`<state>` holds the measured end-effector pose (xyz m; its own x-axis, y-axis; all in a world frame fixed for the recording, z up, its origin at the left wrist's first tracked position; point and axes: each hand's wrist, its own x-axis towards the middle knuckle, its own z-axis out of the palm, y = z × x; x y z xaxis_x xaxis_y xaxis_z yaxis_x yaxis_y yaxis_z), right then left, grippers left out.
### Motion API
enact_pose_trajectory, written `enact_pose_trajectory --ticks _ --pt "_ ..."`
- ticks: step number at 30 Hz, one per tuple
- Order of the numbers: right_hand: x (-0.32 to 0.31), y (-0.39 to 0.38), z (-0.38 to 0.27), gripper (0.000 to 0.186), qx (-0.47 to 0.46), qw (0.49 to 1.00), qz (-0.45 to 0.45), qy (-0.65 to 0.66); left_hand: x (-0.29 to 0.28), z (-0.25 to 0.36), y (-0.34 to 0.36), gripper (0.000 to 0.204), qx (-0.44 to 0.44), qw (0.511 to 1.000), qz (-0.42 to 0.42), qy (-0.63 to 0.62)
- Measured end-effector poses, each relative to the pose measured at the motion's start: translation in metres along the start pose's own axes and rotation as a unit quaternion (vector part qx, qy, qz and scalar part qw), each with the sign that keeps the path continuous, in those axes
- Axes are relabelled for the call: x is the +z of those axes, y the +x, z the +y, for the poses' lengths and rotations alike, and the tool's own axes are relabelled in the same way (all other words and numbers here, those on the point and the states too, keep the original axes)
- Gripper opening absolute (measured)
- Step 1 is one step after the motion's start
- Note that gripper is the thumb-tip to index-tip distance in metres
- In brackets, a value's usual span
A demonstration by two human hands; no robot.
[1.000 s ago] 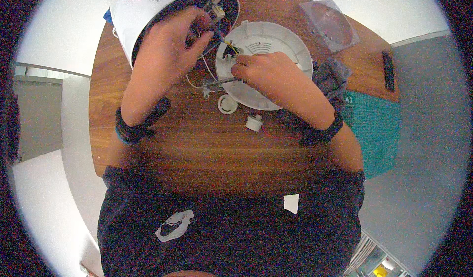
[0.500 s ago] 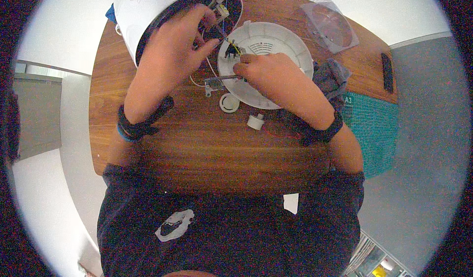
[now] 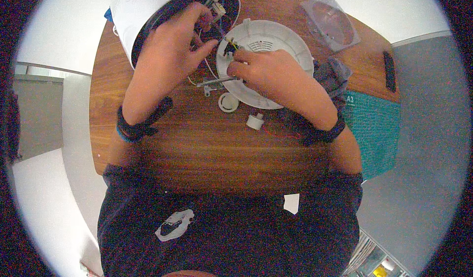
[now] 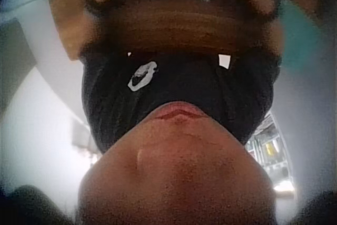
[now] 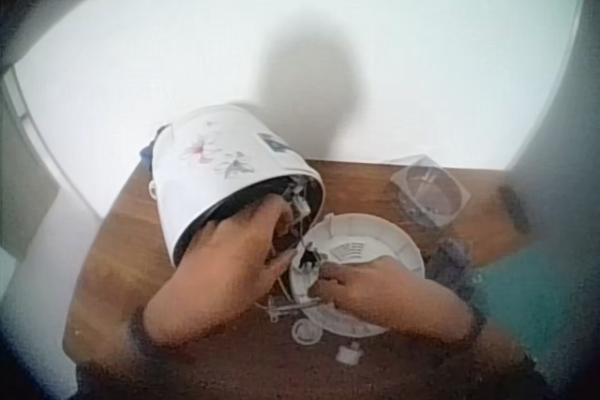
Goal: The person uses a screwdriver to tighten screws on the internal wiring of a white rice cooker. They then reassemble the cooker by placing the lid back on and wiping a small white plastic component with a cloth before setting it aside.
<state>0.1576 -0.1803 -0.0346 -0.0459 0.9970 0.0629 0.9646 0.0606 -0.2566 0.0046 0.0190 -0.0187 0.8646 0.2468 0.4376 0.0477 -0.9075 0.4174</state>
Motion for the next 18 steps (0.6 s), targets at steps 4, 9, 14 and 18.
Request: enact_pose_trajectory --ticks 4,9,14,18 --pt "-0.014 -0.001 -0.003 0.034 0.033 0.997 -0.008 0.075 -0.003 0.003 0.002 0.039 -0.005 1.000 -0.008 0.006" --pt "-0.025 -0.001 0.012 0.032 -0.009 0.996 0.033 0.080 -0.002 0.003 0.003 0.035 -0.035 0.998 -0.026 -0.041" --pt "-0.043 -0.001 0.009 0.028 -0.035 0.993 0.069 0.093 -0.001 0.004 0.002 0.039 -0.022 1.000 -0.015 -0.014" --pt "-0.047 -0.006 0.013 0.023 -0.008 0.994 0.061 0.091 0.002 0.009 0.001 0.048 -0.027 0.999 -0.008 0.022"
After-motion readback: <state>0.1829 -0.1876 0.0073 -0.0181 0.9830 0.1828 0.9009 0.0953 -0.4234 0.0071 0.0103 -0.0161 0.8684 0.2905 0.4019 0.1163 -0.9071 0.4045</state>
